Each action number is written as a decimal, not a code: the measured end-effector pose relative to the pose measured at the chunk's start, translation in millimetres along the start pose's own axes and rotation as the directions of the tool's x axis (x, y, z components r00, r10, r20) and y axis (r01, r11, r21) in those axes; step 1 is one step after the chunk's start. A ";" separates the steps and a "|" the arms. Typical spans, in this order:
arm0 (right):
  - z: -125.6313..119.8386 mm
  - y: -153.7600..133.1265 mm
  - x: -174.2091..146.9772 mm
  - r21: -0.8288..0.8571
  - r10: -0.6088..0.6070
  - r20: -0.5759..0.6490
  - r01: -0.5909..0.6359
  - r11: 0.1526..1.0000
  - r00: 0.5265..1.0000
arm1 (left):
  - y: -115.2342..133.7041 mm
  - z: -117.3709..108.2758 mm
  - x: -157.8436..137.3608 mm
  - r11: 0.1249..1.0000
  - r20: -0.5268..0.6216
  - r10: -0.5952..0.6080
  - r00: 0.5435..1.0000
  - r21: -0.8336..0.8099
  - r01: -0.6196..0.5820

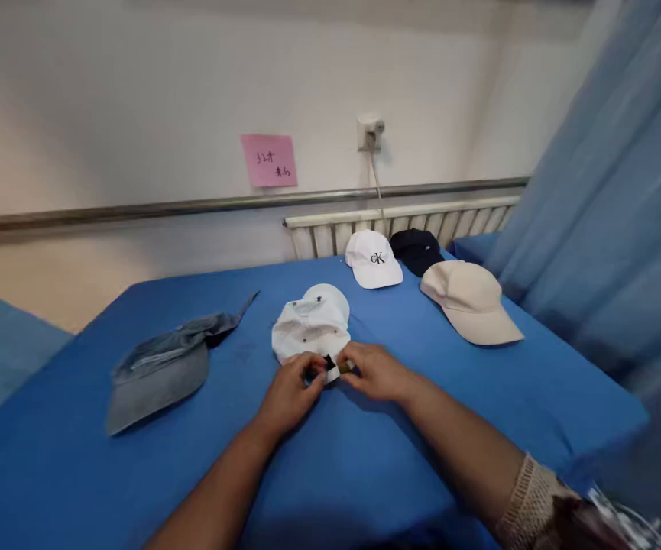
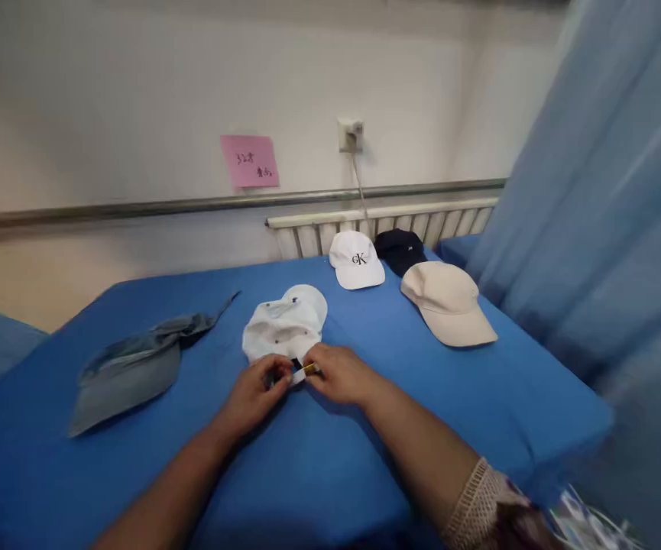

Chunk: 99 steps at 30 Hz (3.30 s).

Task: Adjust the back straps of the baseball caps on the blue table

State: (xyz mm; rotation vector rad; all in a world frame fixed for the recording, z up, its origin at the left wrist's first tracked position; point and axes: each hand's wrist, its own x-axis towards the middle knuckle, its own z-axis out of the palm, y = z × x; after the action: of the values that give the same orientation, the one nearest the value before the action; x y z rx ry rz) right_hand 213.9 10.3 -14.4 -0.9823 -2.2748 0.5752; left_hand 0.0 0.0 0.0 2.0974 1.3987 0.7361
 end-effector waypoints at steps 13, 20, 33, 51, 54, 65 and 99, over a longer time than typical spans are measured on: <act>-1.9 -2.9 -0.1 0.013 -0.011 0.002 0.011 1.000 1.000 | 5.9 -1.1 -1.5 0.997 -0.064 -0.009 0.998 -0.079 0.004; -1.6 -3.0 0.7 0.012 -0.008 -0.003 0.008 1.000 1.000 | 5.9 -1.0 -1.0 0.999 0.012 0.048 0.999 -0.008 -0.048; 9.6 -3.4 2.1 -0.040 -0.041 0.016 0.041 0.998 0.999 | 0.3 10.9 0.2 0.999 -0.016 0.016 1.000 -0.051 -0.017; 3.0 -4.3 2.0 -0.015 -0.004 0.007 0.004 1.000 1.000 | 5.3 2.4 0.1 1.000 -0.026 0.011 1.000 -0.010 -0.012; 7.2 -6.3 2.1 0.030 0.013 0.023 -0.014 0.999 1.000 | 7.2 2.0 -1.2 0.998 0.028 0.015 0.999 -0.066 -0.013; 10.4 0.5 2.8 0.381 0.190 -0.070 -0.150 0.912 0.979 | -3.7 4.3 5.6 0.937 0.030 -0.178 0.984 -0.299 0.179; 9.1 7.8 3.5 0.457 0.225 -0.010 -0.196 0.868 0.974 | 6.4 6.4 -0.6 0.996 -0.030 0.082 0.996 0.035 -0.081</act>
State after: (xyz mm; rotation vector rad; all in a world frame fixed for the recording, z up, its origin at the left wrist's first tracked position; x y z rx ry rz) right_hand 209.8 16.6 -24.4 -0.9934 -1.8582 1.0971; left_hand 8.3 -3.5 -0.4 2.1890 1.3578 0.7860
